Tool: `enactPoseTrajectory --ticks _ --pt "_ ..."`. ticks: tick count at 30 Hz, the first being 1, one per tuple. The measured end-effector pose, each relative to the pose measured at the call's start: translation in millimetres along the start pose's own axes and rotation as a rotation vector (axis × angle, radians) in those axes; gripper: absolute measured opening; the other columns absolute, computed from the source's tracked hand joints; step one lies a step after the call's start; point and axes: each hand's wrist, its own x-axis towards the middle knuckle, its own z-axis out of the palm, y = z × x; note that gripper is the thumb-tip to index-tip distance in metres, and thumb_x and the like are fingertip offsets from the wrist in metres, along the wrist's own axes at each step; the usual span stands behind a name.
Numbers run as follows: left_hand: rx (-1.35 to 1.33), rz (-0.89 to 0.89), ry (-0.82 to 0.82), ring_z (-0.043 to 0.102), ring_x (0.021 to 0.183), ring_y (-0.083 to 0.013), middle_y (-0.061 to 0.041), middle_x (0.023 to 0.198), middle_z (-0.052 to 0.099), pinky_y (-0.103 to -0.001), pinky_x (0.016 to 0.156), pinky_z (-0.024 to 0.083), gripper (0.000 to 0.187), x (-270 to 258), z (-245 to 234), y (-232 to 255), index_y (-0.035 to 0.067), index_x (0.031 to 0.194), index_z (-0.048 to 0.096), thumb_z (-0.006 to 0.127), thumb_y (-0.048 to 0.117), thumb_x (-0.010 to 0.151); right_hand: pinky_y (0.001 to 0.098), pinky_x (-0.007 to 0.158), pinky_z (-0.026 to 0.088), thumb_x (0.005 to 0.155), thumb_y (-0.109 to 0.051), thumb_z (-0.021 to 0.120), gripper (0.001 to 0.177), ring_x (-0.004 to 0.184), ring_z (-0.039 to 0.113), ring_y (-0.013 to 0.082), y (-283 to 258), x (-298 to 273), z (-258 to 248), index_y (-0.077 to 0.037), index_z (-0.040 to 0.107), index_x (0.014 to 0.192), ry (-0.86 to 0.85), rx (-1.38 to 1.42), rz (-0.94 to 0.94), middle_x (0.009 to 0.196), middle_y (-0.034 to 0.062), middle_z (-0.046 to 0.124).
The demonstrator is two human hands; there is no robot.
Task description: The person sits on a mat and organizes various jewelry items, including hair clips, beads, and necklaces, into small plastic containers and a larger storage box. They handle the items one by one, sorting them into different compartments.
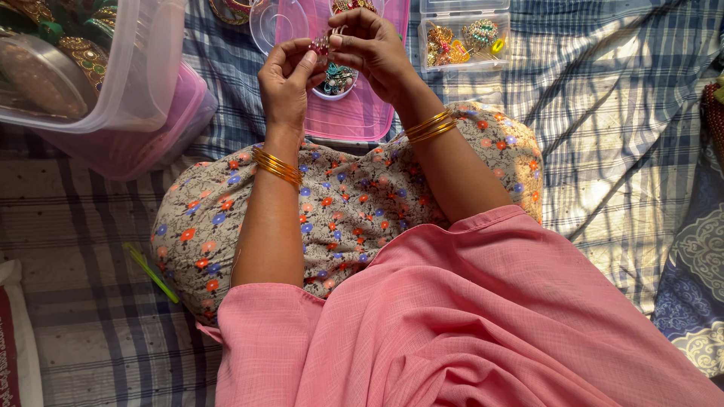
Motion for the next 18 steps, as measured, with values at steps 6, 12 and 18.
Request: enactPoseTrajectory --ticks 6,12,18 --pt "-0.007 0.028 0.067 0.076 0.086 -0.0127 -0.007 0.098 0.077 -0.026 0.075 0.066 0.011 5.5 -5.9 -7.8 0.004 0.11 0.071 0.068 0.006 0.1 0.0316 0.086 0.068 0.103 -0.015 0.065 0.025 0.091 0.077 0.0209 -8.2 -2.7 0.1 0.004 0.07 0.118 0.003 0.011 0.061 0.101 0.0146 0.075" --pt "0.026 0.069 0.088 0.076 0.087 -0.0121 -0.006 0.099 0.077 -0.026 0.076 0.066 0.012 4.7 -5.9 -7.8 0.005 0.11 0.071 0.069 0.006 0.099 0.0322 0.086 0.069 0.104 -0.02 0.063 0.03 0.093 0.078 0.0228 -14.8 -7.4 4.0 0.005 0.07 0.119 -0.019 0.02 0.053 0.104 0.0173 0.075" --pt "0.118 0.081 0.109 0.074 0.089 -0.0105 -0.004 0.101 0.076 -0.025 0.079 0.064 0.013 1.6 -4.1 -4.1 0.007 0.111 0.072 0.067 0.005 0.099 0.0338 0.089 0.067 0.102 -0.012 0.065 0.024 0.1 0.078 0.0229 -10.3 -4.5 -0.2 0.004 0.069 0.118 -0.009 -0.013 0.035 0.11 0.0181 0.074"
